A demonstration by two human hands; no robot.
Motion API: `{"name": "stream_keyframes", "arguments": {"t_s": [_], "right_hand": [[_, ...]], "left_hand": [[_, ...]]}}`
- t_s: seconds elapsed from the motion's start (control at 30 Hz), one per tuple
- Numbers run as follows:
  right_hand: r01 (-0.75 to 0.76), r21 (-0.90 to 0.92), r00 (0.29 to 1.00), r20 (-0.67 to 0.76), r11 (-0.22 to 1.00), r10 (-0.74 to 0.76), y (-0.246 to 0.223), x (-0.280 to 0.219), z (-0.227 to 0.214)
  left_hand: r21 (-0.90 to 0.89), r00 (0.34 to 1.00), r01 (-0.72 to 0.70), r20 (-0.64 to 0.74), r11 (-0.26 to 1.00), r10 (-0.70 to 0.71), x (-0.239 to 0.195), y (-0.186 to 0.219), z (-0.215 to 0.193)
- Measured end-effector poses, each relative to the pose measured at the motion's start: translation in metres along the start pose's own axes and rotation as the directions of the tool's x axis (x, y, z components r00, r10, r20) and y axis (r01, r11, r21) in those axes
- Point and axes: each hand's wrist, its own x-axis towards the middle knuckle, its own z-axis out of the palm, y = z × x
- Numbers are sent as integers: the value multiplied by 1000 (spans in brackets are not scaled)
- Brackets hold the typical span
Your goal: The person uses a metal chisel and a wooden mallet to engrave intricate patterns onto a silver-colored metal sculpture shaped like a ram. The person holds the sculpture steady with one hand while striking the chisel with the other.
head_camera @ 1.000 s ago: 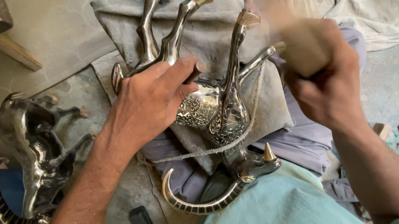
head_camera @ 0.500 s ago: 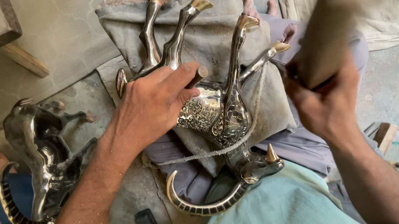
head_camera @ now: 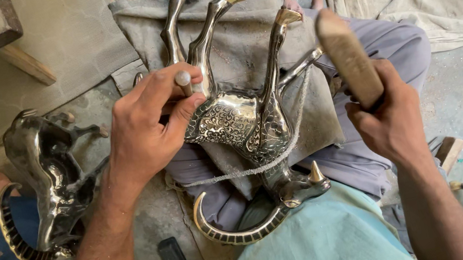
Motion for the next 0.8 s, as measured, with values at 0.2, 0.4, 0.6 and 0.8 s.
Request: {"name": "stream_keyframes", "arguments": {"t_s": [0.2,0.4,0.6,0.8], "right_hand": [[-22,10,1000,6,1000,22,2,-1,-1],[302,-337,935,-77,892,-346,-43,16,-12],[328,16,945,-9,944,-328,-84,38,-15],[619,-257,779,81,742,-622,-97,64,-16]], "left_hand": [[-9,998,-58,-26,998,58,-2,-5,15],[-98,993,-120,-24,988,118,-4,-18,24],[-74,988,-152,-3,986,152,-5,-23,26],[-89,995,-98,16,991,100,-4,-22,22]]}}
